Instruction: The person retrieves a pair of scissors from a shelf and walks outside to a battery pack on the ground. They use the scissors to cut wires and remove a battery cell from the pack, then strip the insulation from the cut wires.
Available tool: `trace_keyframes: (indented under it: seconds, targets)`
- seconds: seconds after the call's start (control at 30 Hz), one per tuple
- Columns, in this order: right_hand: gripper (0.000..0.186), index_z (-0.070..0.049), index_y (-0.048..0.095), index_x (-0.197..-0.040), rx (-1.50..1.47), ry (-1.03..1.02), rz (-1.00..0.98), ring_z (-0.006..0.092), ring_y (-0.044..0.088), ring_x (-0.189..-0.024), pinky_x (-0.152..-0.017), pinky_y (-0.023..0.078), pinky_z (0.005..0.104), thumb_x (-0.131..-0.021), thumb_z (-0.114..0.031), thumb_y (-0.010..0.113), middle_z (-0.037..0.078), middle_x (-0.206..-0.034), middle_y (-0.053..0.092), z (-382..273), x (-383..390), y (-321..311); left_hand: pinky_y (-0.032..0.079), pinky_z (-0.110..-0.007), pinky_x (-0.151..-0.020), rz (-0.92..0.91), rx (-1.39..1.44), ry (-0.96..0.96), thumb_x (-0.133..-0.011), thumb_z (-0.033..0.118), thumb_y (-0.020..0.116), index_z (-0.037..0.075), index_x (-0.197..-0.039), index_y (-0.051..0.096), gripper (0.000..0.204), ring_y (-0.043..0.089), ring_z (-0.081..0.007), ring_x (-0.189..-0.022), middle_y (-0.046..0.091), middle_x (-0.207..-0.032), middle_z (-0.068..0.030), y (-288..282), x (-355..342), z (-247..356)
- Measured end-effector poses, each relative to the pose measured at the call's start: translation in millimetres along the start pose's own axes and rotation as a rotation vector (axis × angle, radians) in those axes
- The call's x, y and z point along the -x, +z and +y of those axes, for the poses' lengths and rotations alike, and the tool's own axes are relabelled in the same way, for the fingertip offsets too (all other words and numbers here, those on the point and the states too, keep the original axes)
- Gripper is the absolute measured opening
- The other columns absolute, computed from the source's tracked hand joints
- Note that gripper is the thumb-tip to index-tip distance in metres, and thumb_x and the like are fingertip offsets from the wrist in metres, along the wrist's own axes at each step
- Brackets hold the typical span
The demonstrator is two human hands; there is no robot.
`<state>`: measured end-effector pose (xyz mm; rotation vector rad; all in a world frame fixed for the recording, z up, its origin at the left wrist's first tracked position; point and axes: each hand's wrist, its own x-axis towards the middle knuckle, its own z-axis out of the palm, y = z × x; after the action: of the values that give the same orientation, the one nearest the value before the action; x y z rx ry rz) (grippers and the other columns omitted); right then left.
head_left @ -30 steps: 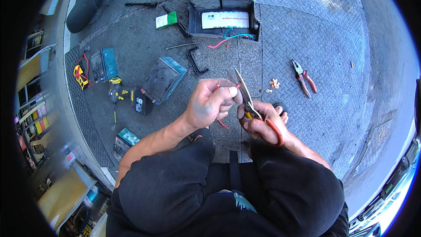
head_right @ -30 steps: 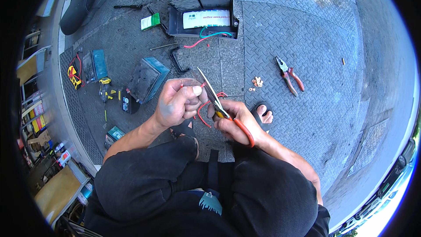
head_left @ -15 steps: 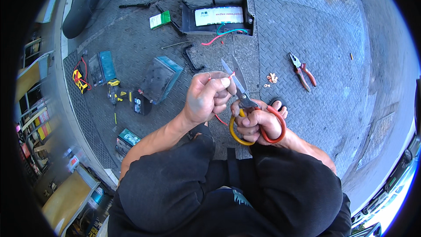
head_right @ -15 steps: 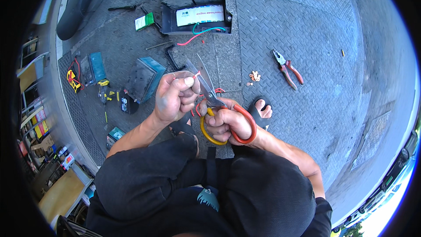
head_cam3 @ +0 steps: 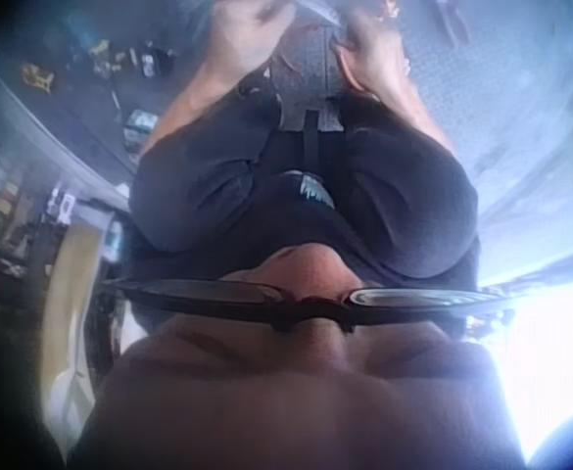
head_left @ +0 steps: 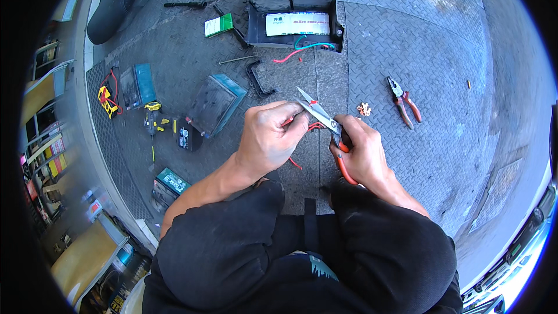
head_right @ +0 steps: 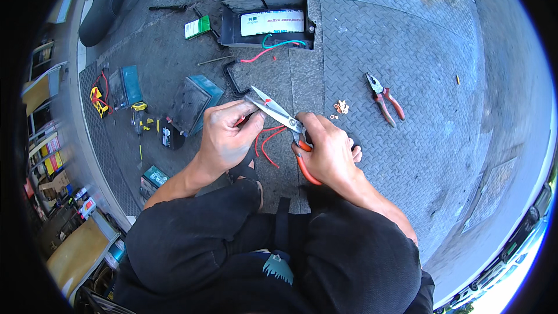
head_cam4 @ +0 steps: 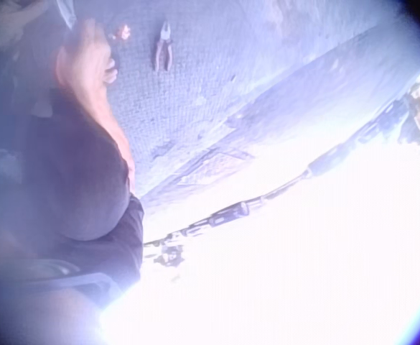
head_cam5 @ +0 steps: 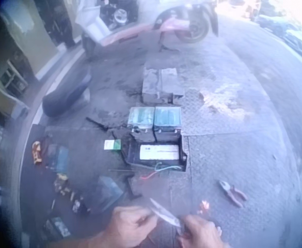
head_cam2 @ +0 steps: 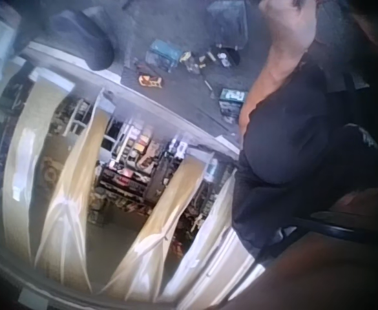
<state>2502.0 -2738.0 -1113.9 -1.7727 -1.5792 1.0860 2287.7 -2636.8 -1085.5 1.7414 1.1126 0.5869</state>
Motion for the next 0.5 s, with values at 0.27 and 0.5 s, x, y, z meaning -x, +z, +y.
trace_keyframes:
  seconds: [0.27,0.5]
  targets:
    - [0.013,-0.008,0.057,-0.091,-1.232,0.805,0.468,0.0132,0.041,-0.048,-0.043,0.033,0.0281,-0.101,-0.017,0.056,-0.003,-0.063,0.042,11,-17,-34,0.056,-0.037,-0.059,-0.04,-0.17,0.266,-0.091,-0.003,0.075,-0.003,-0.113,0.075,0.022,0.07,-0.0251,-0.065,0.068,-0.08,-0.0141,-10,19,0]
    - [0.024,-0.003,0.057,-0.121,-1.055,0.662,0.11,0.013,0.051,-0.056,-0.05,0.041,0.0303,-0.098,-0.004,0.063,0.002,-0.071,0.052,38,14,4,0.05,-0.028,-0.059,0.075,-0.013,0.028,-0.104,0.004,0.07,-0.006,-0.118,0.079,0.019,0.063,-0.0063,-0.067,0.072,-0.078,-0.0055,5,10,-32]
